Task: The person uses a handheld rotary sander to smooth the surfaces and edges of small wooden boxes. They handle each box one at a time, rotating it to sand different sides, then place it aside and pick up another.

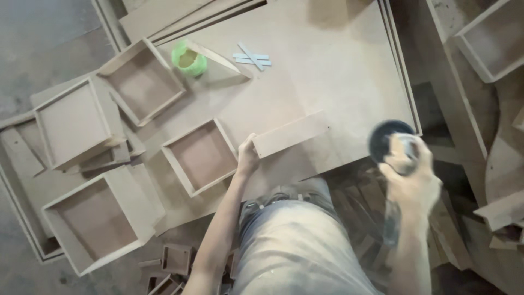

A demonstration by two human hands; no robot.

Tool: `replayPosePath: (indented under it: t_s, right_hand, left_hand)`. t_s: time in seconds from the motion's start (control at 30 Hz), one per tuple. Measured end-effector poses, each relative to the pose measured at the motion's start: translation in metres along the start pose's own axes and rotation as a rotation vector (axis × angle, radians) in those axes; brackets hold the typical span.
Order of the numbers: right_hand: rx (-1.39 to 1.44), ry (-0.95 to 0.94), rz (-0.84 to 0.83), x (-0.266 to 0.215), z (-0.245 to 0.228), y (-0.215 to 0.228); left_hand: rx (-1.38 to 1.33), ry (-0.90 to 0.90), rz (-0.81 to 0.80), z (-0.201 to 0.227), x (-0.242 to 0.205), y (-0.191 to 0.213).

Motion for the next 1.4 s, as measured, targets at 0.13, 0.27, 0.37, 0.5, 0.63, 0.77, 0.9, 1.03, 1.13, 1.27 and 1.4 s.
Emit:
replayPosePath:
  t_s: [0.13, 0.27, 0.37, 0.5, 0.63, 0.77, 0.9, 1.03, 1.13, 1.27, 1.4]
  right_hand:
    - [0.091, 0.093, 0.143, -0.013, 0.043, 0.02]
    - [0.222, -0.003, 0.152, -0.024, 0.056, 0.016]
    - [0.332, -0.03, 0.13, -0.032, 0.051, 0.012]
    - [0.38, 0.031, 0.105, -0.033, 0.035, 0.007]
    - [0.405, 0.057, 0.051, -0.033, 0.021, 0.005]
    - [0.413, 0.088, 0.052, -0.034, 0.007, 0.007]
    - [0.495, 0.098, 0.071, -0.038, -0.006, 0.019]
    - [0.32, 0.131, -0.03, -0.046, -0.023, 0.016]
    - [0.185, 0.135, -0.272, -0.053, -0.044, -0.009]
    - [0.235, 0.57, -0.324, -0.074, -0.094, -0.05]
    - [0.178, 0.751, -0.281, -0.071, -0.117, -0.064]
  left_hand:
    - [0.049, -0.008, 0.0, 0.033, 0.005, 0.011]
    - [0.365, -0.252, -0.025, 0.092, 0.015, 0.011]
    - [0.584, -0.336, -0.117, 0.123, 0.016, -0.01]
    - [0.795, -0.358, -0.255, 0.135, 0.029, -0.04]
    - [0.711, -0.346, -0.221, 0.128, 0.039, -0.037]
    - [0.435, -0.226, -0.161, 0.101, 0.044, -0.021]
    - [0.061, -0.146, -0.042, 0.052, 0.035, -0.015]
    - [-0.163, 0.037, -0.067, 0.0, 0.006, -0.024]
    - [-0.169, 0.011, -0.056, -0.013, -0.01, -0.025]
    - [-0.124, 0.072, -0.051, -0.009, -0.004, -0.026]
    - [-0.188, -0.022, -0.073, 0.004, -0.003, -0.022]
Point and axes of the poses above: each hand's wrist, its own x-axis towards the middle knuckle, its own y-axis out of the back of the hand, z = x × y, the point moved 3 cm from there along x, towards the middle knuckle, and after that the axes turned 12 degrees about z, right-handed, at the moved point
